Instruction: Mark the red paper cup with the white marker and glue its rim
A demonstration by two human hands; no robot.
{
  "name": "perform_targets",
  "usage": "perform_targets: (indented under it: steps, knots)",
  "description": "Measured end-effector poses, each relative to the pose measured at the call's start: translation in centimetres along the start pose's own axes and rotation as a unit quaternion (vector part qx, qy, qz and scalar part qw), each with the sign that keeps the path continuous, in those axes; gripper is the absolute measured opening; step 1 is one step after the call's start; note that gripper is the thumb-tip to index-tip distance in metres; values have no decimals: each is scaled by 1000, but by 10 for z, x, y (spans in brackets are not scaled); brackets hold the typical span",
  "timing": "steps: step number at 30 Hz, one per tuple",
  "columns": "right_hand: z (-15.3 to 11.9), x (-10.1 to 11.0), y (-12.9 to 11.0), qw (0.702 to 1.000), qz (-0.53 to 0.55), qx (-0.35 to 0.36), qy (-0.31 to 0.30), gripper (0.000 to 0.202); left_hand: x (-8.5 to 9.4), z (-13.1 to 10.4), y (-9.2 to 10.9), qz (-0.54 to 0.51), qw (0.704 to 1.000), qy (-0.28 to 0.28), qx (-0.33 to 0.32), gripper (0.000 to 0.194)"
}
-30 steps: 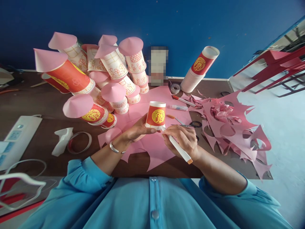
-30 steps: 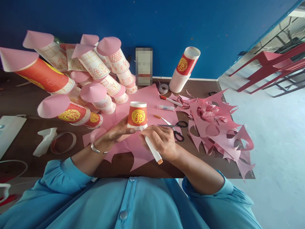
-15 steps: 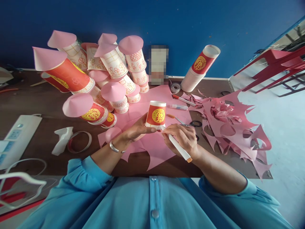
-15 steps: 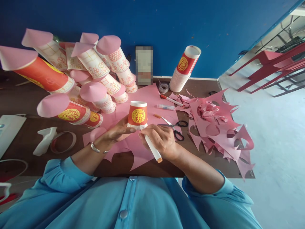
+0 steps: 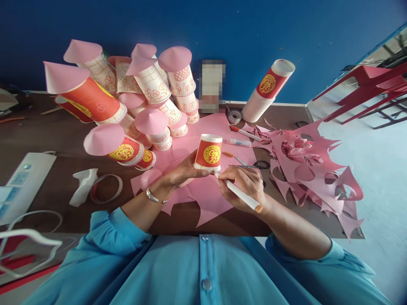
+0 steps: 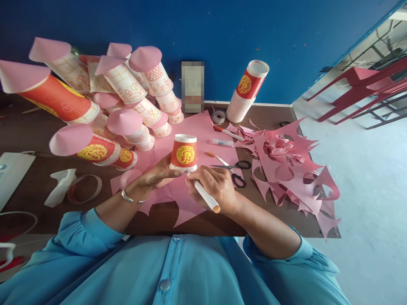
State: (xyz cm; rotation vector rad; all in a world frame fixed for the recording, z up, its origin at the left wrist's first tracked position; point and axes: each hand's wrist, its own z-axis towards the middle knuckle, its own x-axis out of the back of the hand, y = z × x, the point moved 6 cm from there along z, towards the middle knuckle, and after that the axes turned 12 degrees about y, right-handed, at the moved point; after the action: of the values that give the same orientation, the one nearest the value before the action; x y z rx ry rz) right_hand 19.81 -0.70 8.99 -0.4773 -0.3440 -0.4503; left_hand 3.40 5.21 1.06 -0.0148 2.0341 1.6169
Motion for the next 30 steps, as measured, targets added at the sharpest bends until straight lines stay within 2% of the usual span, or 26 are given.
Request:
perform_targets:
  steps: [4,11,25,30]
  knots:
    - [2,2,0,1000,0,-1,-2,13,-1,0,2,7,1000,-7,-6,50]
    - [7,9,-4,999,-1,23,38,20,2,-1,-3,1,1000,0,3,55]
    - [1,1,-1,999,-17,34,27,15,3,-1,-6,-10,1000,0,18,61]
    - [1,2,-1,999,-9,35,26,17,1,-1,-5,-9,1000,-8,22,56]
